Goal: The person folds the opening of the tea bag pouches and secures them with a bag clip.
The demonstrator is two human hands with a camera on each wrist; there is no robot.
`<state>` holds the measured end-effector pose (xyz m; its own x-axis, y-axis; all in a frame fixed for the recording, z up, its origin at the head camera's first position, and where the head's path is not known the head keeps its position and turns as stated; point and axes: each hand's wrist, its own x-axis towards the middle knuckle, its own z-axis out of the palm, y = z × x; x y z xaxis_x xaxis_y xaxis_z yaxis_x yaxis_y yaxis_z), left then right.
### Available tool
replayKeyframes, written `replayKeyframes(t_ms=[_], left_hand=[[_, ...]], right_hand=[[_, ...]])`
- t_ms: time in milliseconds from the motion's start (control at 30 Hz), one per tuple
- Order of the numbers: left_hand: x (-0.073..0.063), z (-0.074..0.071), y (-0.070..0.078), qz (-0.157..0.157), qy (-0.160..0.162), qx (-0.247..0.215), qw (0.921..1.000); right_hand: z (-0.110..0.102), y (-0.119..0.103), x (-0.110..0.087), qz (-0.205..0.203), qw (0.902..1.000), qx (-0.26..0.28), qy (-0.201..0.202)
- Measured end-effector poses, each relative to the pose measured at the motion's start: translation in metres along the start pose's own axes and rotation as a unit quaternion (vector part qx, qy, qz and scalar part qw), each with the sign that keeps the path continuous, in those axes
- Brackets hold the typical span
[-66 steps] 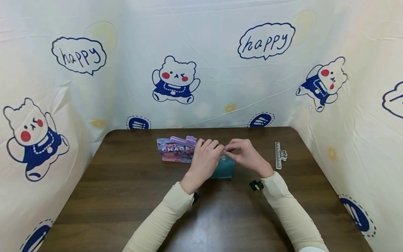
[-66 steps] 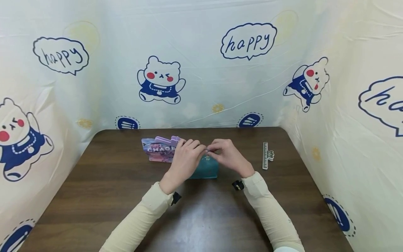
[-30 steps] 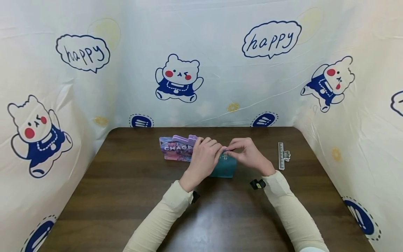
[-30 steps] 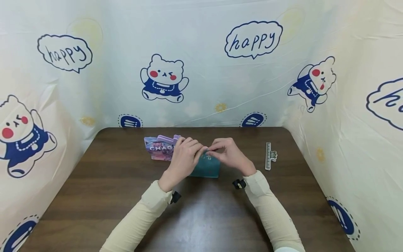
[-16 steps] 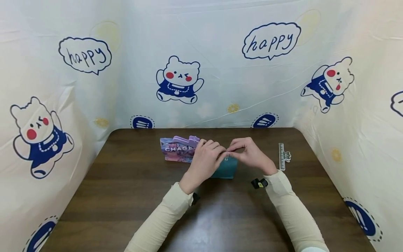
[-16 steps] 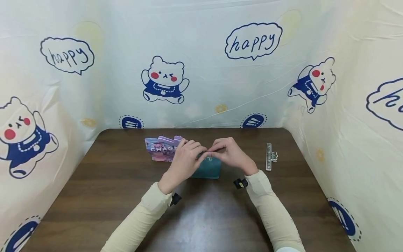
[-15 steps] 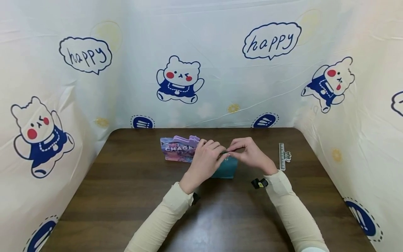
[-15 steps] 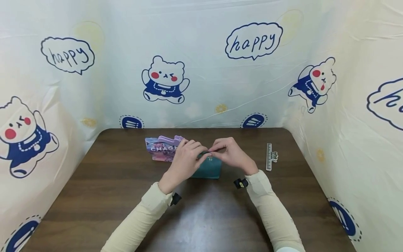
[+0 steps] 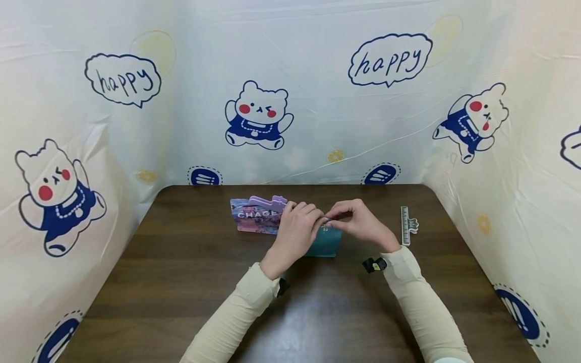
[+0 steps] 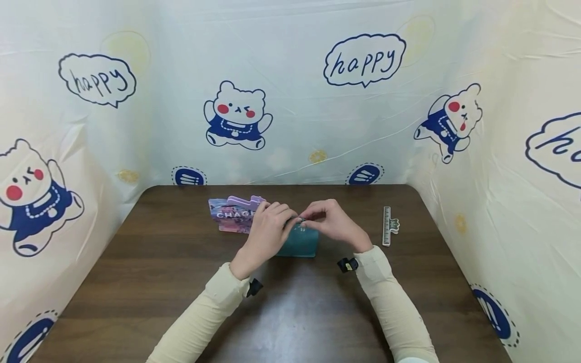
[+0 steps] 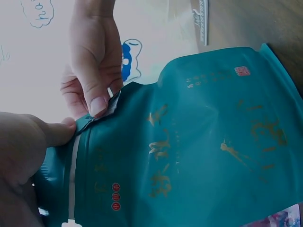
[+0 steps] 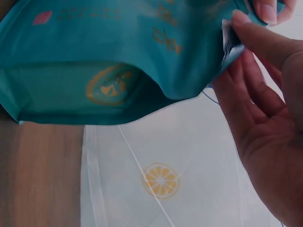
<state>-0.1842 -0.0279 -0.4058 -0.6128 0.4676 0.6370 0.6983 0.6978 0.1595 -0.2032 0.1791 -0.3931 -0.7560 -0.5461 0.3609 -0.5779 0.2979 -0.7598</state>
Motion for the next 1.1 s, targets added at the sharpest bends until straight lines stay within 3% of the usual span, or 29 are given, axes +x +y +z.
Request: replayKeyframes(t_ms=[267,600,833,1100], left_hand=[[-0.002,0.001,0.000,-0.004,0.006,0.006,1.0000],[-0.003,0.003,-0.003,0.002,0.016,-0.002,0.9999],[-0.005,0.006,-0.003,0.002,0.031,-0.006,0.9995],[-0.002,0.004,-0.004,-0.009,0.027,-0.025,0.9993]], right_hand=[[0.008,0.002,-0.004,-0.043,0.9979,-0.020,0.043],[0.011,0.014,-0.011,-0.034,0.9981,0.001,0.050],[0.016,0.018,-0.010,-0.073,0.9944,0.008,0.076],[0.012,0.016,-0.009,-0.057,0.9970,0.008,0.053]])
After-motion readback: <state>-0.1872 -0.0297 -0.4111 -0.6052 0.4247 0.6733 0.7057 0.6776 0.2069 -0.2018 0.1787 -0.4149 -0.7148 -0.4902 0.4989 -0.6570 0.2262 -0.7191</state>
